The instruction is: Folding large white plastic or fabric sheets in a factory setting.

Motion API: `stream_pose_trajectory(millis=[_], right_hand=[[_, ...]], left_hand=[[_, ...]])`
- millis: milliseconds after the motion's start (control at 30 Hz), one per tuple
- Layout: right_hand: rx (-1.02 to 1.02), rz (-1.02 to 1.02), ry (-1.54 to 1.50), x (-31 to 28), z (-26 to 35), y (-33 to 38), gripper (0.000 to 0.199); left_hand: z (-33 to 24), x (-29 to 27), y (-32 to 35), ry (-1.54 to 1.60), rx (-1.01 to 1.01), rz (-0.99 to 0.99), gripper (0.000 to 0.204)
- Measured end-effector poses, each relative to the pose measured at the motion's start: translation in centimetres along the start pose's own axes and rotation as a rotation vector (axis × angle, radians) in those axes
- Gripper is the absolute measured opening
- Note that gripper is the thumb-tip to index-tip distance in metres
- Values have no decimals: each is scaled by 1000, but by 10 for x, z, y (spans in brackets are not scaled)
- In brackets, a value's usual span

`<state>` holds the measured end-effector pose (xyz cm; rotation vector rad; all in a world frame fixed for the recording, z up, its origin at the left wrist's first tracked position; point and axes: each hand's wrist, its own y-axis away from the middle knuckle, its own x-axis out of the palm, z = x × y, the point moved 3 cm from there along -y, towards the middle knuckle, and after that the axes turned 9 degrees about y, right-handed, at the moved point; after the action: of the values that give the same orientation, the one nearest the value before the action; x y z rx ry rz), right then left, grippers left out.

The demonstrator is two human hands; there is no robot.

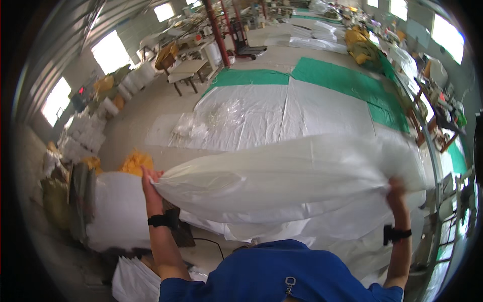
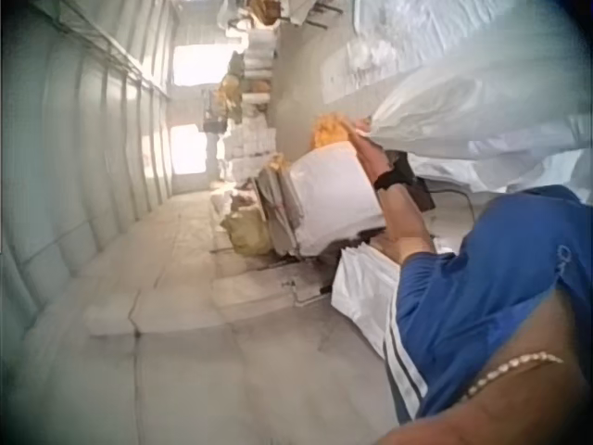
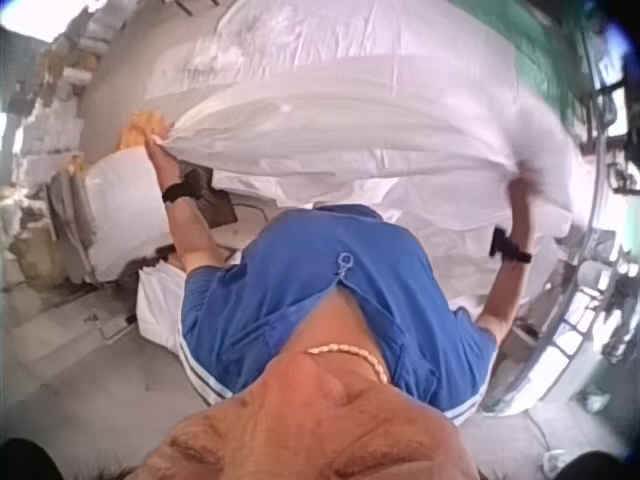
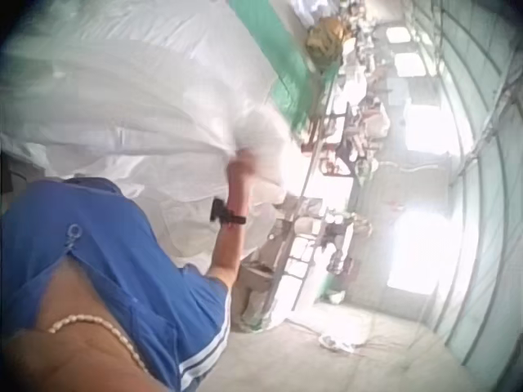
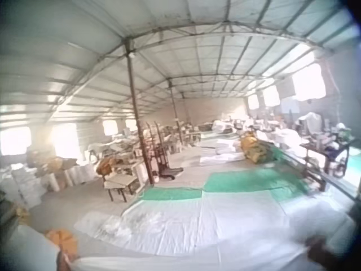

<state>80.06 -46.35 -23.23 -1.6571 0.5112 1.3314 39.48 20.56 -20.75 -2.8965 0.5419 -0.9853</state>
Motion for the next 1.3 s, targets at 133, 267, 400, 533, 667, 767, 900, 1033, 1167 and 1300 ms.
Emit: stream_pose_trajectory(millis=[133, 267, 400, 533, 667, 767, 900, 1033, 1167, 1300], right_hand=[[-153, 183, -203, -63, -35, 0, 24], [90, 321, -78, -169, 9, -15, 17], [-13, 143, -165, -200, 28, -4, 11], [-5, 103, -93, -238, 32, 9, 4], [153, 245, -132, -212, 17, 2, 6], [250, 475, -27, -202, 43, -17, 11], [122, 105, 146, -179, -26, 9, 14], [54, 273, -38, -181, -27, 5, 36], [-7, 438, 100, -127, -13, -13, 26], [-78, 555, 232, -76, -4, -28, 17]], left_hand=[[30, -90, 21, 164, -164, -51, 50], [50, -105, 52, 124, -289, -32, 47], [15, -107, 63, -1204, 67, 247, 52], [22, 21, 135, -1406, 128, 1101, 105], [110, 51, 142, -1454, 202, 1204, 105], [218, 25, 114, -1262, -30, 1240, 55], [251, 28, 140, -1221, -251, 1345, 31], [169, 33, 161, -1056, 96, 1195, 20], [136, 29, 162, -1219, -444, 1340, 28], [173, 12, 158, -1139, -577, 1265, 30]])
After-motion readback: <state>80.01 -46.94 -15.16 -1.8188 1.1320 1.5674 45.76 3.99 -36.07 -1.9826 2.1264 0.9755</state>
